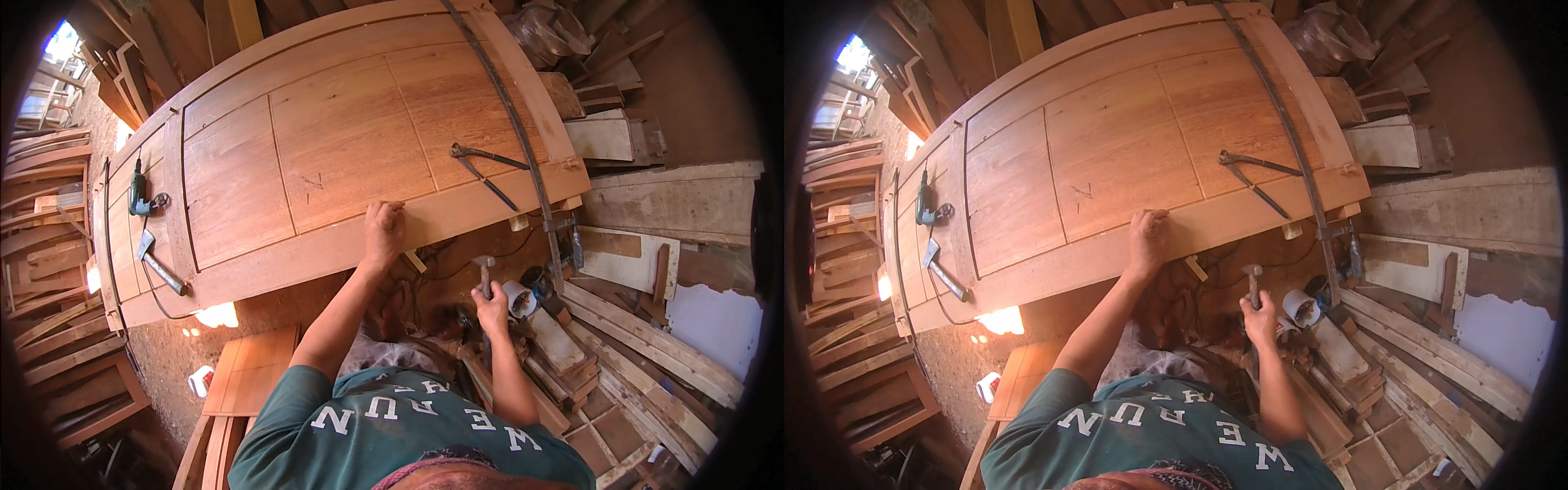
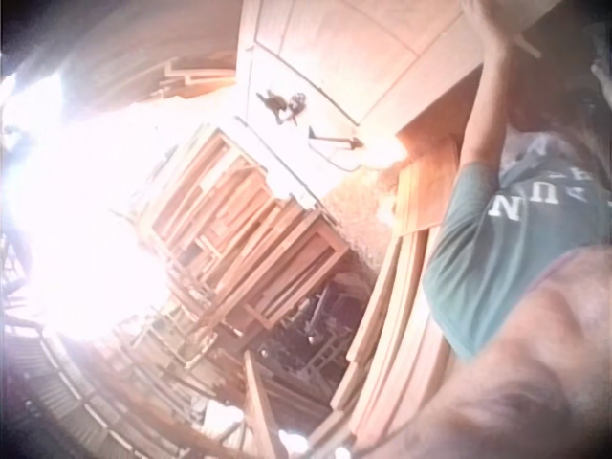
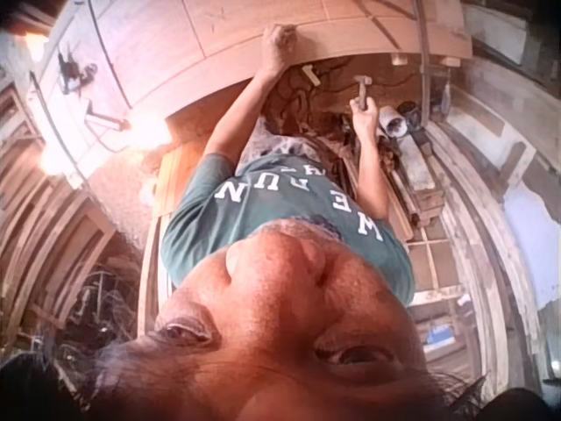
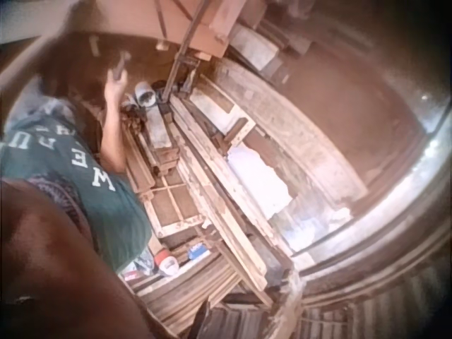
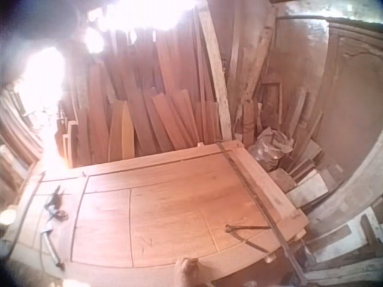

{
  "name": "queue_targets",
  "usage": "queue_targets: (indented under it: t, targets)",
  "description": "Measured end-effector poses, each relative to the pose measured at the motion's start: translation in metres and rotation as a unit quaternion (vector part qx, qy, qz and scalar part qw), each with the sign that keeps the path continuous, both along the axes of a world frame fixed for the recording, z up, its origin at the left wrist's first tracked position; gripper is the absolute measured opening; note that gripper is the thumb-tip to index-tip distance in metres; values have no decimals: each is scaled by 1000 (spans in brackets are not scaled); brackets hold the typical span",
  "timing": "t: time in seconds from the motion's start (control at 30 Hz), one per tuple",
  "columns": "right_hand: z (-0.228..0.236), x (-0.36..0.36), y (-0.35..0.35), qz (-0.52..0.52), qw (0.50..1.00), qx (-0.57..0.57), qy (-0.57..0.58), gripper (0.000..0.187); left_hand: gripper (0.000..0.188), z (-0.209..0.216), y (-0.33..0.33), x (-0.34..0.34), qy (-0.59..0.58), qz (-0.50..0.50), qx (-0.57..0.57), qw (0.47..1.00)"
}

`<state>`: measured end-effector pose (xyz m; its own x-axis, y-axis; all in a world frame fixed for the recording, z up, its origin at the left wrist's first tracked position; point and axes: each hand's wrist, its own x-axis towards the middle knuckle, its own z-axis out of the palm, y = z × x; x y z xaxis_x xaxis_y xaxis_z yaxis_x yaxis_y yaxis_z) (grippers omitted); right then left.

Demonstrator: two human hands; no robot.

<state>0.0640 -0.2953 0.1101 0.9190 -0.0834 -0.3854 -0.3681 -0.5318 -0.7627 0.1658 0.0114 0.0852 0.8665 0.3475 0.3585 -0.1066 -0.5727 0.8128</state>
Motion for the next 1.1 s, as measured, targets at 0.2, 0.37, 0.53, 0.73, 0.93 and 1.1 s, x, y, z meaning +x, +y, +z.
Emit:
queue_targets:
  t: [0.2, 0.37, 0.53, 0.73, 0.93, 1.1]
  targets:
    - [-23, -46, -1, -152, 935, 209, 243, 15, 19, -12, 12, -11, 28, 11, -15, 999]
    - [-10, -43, 11, -156, 920, 244, 263, 20, 17, -13, 18, -12, 30, 37, -19, 999]
    - [-11, -35, 3, -130, 935, 208, 256, 26, 11, -20, 23, -12, 33, 36, -16, 999]
    - [-16, -41, -7, -160, 933, 214, 239, 31, 10, -9, 0, -1, 33, 5, -12, 999]
    - [-18, -48, -16, -152, 934, 210, 247, 31, 15, -8, -24, 25, 41, -26, -32, 998]
    - [-13, -53, -19, -154, 938, 195, 241, 27, 13, -1, -44, 41, 51, -21, -48, 997]
